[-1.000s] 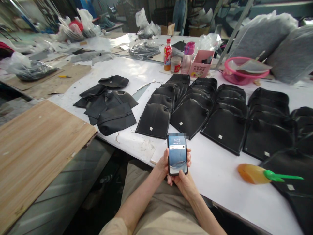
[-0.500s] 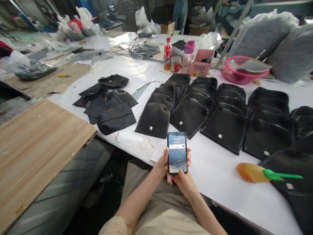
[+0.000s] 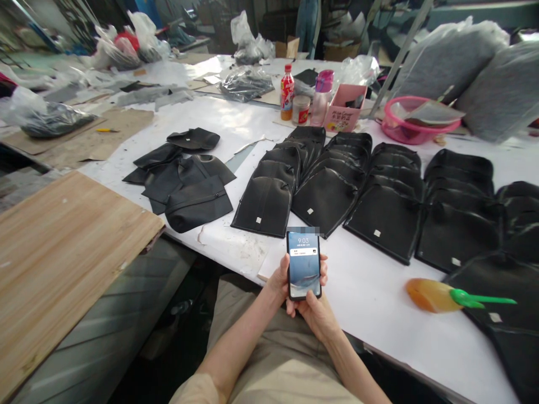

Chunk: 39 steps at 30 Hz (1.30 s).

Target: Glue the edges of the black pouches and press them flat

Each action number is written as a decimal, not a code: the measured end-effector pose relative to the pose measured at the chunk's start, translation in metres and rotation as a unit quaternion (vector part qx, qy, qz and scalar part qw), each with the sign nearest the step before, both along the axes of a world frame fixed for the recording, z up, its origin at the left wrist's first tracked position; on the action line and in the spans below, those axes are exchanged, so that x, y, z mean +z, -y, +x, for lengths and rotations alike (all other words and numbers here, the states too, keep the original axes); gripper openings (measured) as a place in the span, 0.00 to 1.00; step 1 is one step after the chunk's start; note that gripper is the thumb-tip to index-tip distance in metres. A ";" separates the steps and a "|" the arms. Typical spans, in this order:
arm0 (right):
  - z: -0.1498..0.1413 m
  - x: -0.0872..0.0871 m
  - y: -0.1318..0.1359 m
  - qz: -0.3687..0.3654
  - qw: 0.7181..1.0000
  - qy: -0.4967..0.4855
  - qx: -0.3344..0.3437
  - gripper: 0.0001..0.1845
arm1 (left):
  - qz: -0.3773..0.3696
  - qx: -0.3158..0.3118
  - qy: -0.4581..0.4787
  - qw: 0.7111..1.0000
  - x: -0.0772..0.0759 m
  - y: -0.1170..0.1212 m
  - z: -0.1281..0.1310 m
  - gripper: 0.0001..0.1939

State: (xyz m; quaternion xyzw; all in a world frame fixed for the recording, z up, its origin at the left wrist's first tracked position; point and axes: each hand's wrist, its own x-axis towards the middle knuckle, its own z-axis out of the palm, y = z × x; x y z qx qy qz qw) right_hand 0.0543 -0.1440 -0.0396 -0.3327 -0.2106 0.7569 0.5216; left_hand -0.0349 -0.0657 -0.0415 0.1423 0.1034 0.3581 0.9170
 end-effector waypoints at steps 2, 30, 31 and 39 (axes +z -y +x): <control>0.000 0.000 0.000 0.000 1.000 0.001 0.002 0.32 | -0.003 0.001 0.007 1.000 0.001 0.000 0.000 0.50; 0.054 0.040 0.037 -0.028 0.973 0.098 0.206 0.21 | -0.005 -0.003 0.021 1.000 0.005 0.000 0.002 0.50; 0.063 0.047 0.039 -0.022 0.963 0.116 0.240 0.20 | -0.005 -0.007 0.024 1.000 0.005 -0.001 0.002 0.50; 0.100 0.074 0.004 0.368 0.718 0.589 -0.052 0.12 | -0.012 -0.003 0.002 1.000 0.009 0.000 0.001 0.49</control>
